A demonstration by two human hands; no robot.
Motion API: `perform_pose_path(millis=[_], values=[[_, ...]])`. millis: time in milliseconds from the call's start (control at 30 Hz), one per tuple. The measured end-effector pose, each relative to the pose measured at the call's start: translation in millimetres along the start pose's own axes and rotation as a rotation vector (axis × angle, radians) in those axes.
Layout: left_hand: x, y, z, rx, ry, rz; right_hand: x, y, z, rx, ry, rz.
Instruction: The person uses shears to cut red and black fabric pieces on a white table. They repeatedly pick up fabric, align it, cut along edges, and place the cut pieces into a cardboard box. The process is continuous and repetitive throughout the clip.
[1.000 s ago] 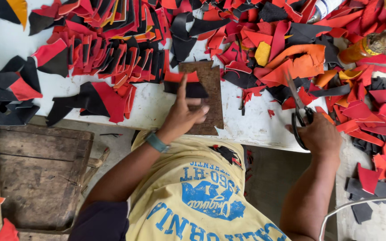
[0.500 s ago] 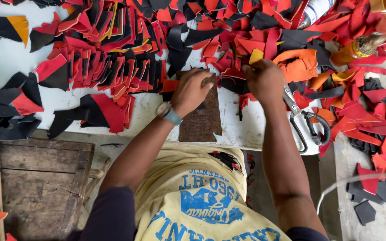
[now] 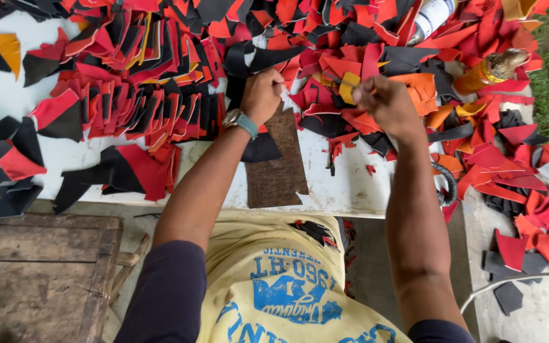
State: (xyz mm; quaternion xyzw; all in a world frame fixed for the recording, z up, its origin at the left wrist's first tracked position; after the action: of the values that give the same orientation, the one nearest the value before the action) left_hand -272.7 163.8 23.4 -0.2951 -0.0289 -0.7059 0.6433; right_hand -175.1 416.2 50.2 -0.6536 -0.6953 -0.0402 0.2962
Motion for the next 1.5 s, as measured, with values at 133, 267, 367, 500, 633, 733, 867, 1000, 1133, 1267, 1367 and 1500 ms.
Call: perform_pose_path(millis=[133,267,367,500,633,733,867,1000,1133,1267,1367,1500], values=[[4.0,0.5,-1.6,0.018,0.125,-0.033,-22.6,51.4,5.9,-0.269,0.077,-0.152],[-9.8,8.4,-0.3,0.125,0.23,-0.223,-45.8,71.7,-19.8,-0.119,0.14,-0.464],[-23.7,32.3,-0.2,0.142,0.152,-0.411,-28.3,83.7,-21.8,-0.347,0.092,-0.305],[-49.1,61.4,-3.6,0.245,0.384,-0.641,-36.7,79.8,-36.8,-0.26,0.297,-0.252],[-52.8,75.0,-8.0,0.273,0.507,-0.675,-35.3,78.0,-36.0,-0.201,0.427,-0.155],[-44.0,77.6,-10.0,0.297,0.579,-0.635,-34.3,80.3,-35.5,-0.049,0.43,-0.232],[-25.7,79.4,-10.9,0.295,0.602,-0.552,-2.2,98.1,-11.7,-0.274,0.109,-0.041],[-15.9,84.2,-5.4,0.309,0.538,-0.511,-7.6,94.3,-18.4,-0.129,0.193,-0.044],[-18.6,113.7,39.6,0.058,0.125,-0.46,-47.6,74.3,-38.4,0.126,0.427,-0.167],[-33.7,196.2,97.4,-0.255,0.022,-0.621,-63.2,106.9,-52.3,0.043,0.373,-0.596],[-5.3,190.7,64.8,0.01,-0.137,-0.511,-49.7,136.0,-61.7,-0.163,0.235,-0.582],[42.6,166.5,44.2,-0.037,-0.393,-0.285,-63.2,111.0,-61.0,-0.171,0.302,-0.155]])
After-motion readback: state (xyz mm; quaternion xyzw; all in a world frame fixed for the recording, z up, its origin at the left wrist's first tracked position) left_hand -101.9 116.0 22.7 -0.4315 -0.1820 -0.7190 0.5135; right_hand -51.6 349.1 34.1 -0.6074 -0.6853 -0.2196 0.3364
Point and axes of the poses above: each hand's wrist, its own y-axis away from the middle knuckle, its own x-axis out of the back of the hand, z = x × y, the point moved 8 cm from there along -y, towards the middle knuckle, and after that the axes turned 12 degrees about x, right-handed, at the moved point
